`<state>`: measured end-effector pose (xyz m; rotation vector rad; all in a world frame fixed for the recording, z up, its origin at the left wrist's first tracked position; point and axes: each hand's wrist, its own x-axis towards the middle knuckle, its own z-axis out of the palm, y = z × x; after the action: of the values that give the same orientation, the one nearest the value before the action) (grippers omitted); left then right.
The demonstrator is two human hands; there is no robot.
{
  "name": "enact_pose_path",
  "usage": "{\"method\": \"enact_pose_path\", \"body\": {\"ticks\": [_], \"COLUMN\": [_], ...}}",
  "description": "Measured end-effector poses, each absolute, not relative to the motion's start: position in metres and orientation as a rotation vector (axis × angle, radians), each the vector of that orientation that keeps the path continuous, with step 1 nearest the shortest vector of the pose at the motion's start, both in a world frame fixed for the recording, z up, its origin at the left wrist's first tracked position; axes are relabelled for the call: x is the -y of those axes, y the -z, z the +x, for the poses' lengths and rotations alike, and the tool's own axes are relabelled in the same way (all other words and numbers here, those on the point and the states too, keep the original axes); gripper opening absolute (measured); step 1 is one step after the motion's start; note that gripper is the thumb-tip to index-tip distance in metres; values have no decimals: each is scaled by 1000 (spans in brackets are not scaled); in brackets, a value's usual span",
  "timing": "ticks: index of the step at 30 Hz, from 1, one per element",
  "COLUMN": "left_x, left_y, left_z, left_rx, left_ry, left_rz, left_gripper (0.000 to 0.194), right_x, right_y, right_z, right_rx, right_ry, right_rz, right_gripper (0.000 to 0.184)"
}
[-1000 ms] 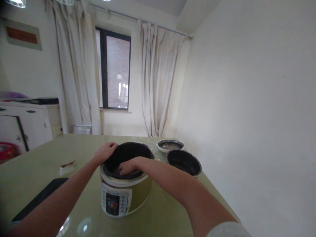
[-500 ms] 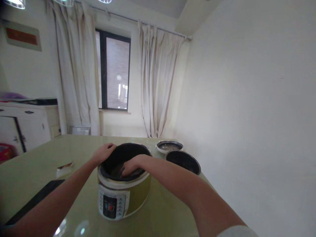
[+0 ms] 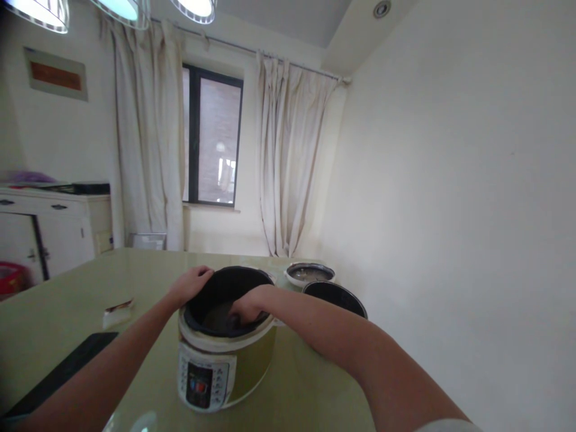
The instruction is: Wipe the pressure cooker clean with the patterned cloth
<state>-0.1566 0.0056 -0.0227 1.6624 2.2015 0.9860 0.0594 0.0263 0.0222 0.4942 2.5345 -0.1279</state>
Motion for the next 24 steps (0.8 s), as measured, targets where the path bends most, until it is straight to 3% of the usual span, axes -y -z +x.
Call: {"method": "enact_pose_path", "body": {"ticks": [6, 9, 12, 15, 18, 21, 24], "left_x": [-7, -8, -8, -8, -7, -7, -8], "left_y": [25, 26, 26, 26, 26, 26, 26], "left_z": [-157, -157, -157, -156, -155, -155, -156], "left_rx": [-2206, -2221, -2237, -2243, -2239, -2235, -2243], "left_ry": [-975, -965, -958, -960, -965, -961, -956], "left_rz": [1679, 1680, 1676, 1668, 1655, 1644, 1633], "left_gripper": [36, 35, 33, 32, 33, 35, 36], "right_x": [-46, -62, -77, -82, -74, -63, -57], "right_y": [-2, 5, 10, 17, 19, 14, 5], "right_z": [53, 31, 11, 10, 29, 48, 53], "right_rx": [-2595, -2706, -2650, -2764, -2819, -2599, -2507], "right_ry": [-438, -782, -896, -885, -758, -521, -108], "right_rz": [552, -24, -466, -275, 238, 655, 786], "right_gripper": [21, 21, 26, 26, 20, 24, 26]}}
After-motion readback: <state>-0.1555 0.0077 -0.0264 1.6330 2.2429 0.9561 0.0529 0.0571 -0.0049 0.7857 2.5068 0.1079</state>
